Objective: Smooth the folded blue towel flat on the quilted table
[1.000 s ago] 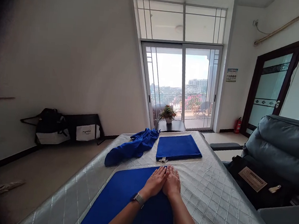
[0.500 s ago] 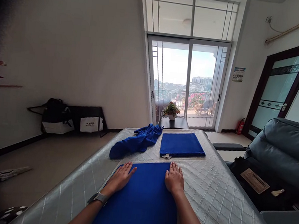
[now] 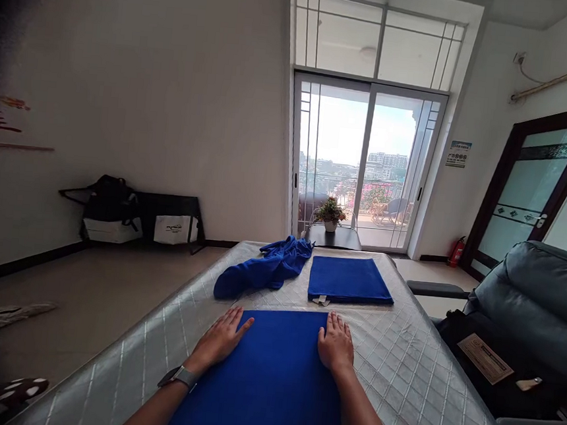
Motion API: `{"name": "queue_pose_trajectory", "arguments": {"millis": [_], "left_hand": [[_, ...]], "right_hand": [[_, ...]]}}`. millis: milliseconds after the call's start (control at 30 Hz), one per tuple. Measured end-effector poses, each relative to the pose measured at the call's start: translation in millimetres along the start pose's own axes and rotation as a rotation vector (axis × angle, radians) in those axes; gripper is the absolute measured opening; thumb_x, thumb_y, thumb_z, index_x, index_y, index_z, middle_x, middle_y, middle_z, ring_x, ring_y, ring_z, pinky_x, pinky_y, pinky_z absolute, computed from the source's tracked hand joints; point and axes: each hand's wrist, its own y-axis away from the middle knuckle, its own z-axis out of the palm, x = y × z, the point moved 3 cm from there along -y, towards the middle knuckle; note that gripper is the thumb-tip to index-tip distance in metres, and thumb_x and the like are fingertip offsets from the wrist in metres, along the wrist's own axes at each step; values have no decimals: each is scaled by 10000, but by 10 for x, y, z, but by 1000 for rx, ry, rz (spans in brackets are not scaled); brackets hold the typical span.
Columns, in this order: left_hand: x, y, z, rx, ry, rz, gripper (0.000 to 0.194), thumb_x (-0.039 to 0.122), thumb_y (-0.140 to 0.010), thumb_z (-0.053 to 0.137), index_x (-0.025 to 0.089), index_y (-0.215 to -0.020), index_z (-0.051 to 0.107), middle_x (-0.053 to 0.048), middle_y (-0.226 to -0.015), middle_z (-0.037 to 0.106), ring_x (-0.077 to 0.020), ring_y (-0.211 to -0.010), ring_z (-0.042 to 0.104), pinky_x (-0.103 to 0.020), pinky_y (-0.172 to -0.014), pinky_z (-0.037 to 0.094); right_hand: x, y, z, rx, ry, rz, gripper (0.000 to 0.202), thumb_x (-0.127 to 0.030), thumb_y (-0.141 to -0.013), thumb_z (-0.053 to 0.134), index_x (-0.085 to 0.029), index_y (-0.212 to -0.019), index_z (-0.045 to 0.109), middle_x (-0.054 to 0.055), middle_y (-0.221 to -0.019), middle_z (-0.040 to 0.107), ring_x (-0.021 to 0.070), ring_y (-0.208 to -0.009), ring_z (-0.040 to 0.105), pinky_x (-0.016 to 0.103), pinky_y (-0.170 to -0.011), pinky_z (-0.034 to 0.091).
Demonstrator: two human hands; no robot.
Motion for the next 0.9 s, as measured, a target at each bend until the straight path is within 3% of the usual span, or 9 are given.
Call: {"name": "queue_pose_trajectory", "arguments": {"millis": [233,333,433,533,600,700,800,900], "left_hand": [[17,-36,-60,-12,-50,10,869,680,-940,162,28,-1472,382,-206,-1547,362,-308,-1452,305,-463,-1166,260],[202,-74,-130,23,-67,-11,887,691,-936,143,19,-1439,432,-229,-1519,408,-348,-1443,313,-515,-1167,237],[731,-62,-187,89,6,115,815,652,-963,136,70,-1426,469,-204,-1503,451,-340,-1434,336,-517,-1169,247],[1485,20,-150,84,113,326,724,618,-986,163,140,-1399,516,-155,-1469,515,-277,-1389,427,-431,-1133,352],[1946,83,-93,80,149,422,662,598,-997,193,186,-1402,516,-110,-1486,506,-234,-1392,425,-392,-1140,350],[2379,139,-14,74,218,517,622,542,-1018,188,180,-1447,457,-110,-1498,489,-221,-1393,423,-412,-1149,343],[2417,132,32,61,239,494,631,530,-1022,172,163,-1474,416,-125,-1490,495,-229,-1400,414,-439,-1153,336],[2203,114,39,38,232,455,646,561,-1010,188,179,-1471,430,-117,-1504,476,-245,-1427,370,-464,-1172,300]], "right_hand": [[11,-14,9,2,-4,4,639,-405,-966,231,-140,-1547,245,36,-1602,243,179,-1474,208,338,-1193,89],[8,-18,4,2,-13,9,637,-405,-965,238,-144,-1546,250,37,-1601,249,179,-1476,200,341,-1193,92],[-1,-18,-4,11,-24,14,631,-400,-965,251,-148,-1543,261,44,-1594,272,186,-1474,211,354,-1195,100],[9,-11,3,25,-22,8,625,-388,-966,269,-142,-1540,273,56,-1590,284,198,-1471,222,360,-1195,112],[31,0,22,24,-4,-18,610,-337,-962,277,-140,-1539,274,56,-1596,268,198,-1473,213,355,-1196,112],[67,17,56,10,29,-78,608,-241,-937,287,-141,-1537,281,41,-1612,211,191,-1480,188,340,-1198,92],[80,14,65,12,33,-88,607,-243,-939,288,-135,-1536,280,40,-1618,182,192,-1481,184,337,-1198,90],[58,-9,48,16,20,-50,597,-306,-964,273,-147,-1539,276,44,-1608,217,193,-1477,199,349,-1196,106]]}}
